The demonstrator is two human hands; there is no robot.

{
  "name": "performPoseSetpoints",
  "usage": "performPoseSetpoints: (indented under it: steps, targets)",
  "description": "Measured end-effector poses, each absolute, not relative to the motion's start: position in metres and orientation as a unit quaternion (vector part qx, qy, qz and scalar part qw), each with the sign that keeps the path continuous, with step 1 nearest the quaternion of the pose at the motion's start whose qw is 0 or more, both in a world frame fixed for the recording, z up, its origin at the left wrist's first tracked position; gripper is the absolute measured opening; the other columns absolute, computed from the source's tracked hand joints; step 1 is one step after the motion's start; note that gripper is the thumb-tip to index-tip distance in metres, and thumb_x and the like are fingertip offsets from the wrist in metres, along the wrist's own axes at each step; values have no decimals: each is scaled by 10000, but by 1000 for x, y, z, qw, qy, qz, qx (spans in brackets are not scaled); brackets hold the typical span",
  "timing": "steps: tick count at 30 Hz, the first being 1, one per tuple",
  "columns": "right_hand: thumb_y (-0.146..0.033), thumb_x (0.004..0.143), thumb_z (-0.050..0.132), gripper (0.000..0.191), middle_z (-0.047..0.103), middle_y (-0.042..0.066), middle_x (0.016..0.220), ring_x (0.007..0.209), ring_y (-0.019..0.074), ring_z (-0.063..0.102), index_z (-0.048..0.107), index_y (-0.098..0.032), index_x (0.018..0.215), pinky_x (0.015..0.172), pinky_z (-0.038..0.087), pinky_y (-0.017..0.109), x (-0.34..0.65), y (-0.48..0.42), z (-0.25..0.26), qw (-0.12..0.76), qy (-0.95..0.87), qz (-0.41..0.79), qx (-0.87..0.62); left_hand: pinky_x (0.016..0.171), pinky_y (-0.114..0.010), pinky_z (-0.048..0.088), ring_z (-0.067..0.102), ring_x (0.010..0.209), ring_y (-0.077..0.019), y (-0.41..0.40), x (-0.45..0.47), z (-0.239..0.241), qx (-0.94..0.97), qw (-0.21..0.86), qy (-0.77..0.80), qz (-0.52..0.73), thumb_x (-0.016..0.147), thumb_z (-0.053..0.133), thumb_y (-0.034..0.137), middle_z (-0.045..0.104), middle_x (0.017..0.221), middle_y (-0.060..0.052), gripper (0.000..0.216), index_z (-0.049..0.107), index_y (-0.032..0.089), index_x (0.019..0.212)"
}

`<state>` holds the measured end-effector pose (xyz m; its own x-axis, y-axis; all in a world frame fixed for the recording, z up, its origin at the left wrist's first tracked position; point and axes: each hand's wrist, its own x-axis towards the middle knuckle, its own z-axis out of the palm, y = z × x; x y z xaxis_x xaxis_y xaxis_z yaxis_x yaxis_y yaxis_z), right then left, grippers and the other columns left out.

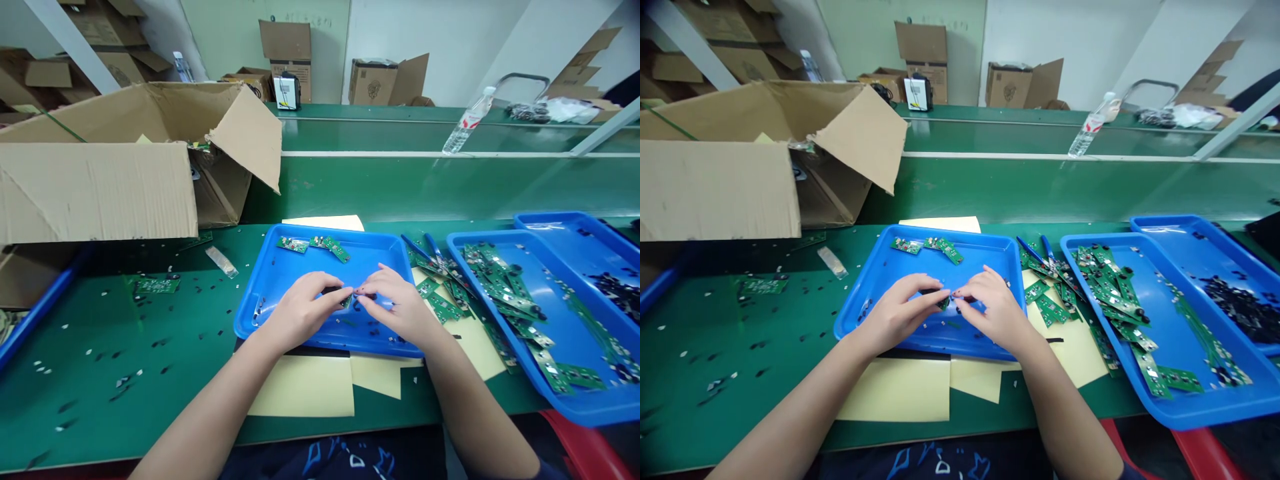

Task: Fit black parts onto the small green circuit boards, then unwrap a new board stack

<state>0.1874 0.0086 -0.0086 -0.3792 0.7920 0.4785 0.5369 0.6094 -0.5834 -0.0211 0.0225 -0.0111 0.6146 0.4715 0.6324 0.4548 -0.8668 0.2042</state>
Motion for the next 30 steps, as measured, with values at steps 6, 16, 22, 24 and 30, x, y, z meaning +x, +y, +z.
performPoseSetpoints:
  steps: [6,16,22,24,30]
  targets:
    - [-141,818,535,122,673,20,767,806,181,621,629,-218,805,986,377,529,188,9,-8,383,-839,50,-383,732,-323,533,599,878,-184,24,-22,-11,891,28,294,344,859,532,190,625,961,-106,248,576,162,1102]
    - [-102,812,512,159,643,26,744,766,160,605,627,-211,807,932,469,458,177,8,-9,368,-869,-22,-330,674,-306,536,610,811,-183,22,-19,-17,874,-18,340,346,875,501,204,639,905,-100,210,607,158,1050]
    - [-151,797,565,85,662,37,789,796,170,635,633,-196,823,986,420,519,184,5,-7,381,-869,68,-309,734,-296,541,609,849,-174,27,-24,-16,835,-13,359,417,841,566,193,629,929,-83,230,581,174,1070]
    - [-129,781,572,121,673,43,817,822,179,648,636,-201,854,975,436,517,187,4,-4,458,-828,97,-307,762,-308,539,604,884,-178,27,-26,-14,823,-16,349,447,820,598,180,623,958,-89,265,570,175,1083]
    - [-171,837,515,169,713,45,897,900,211,666,658,-219,913,952,467,485,182,3,-7,511,-737,222,-384,861,-400,518,607,930,-189,23,-22,-16,866,-34,270,420,824,568,123,618,977,-93,269,565,183,1087]
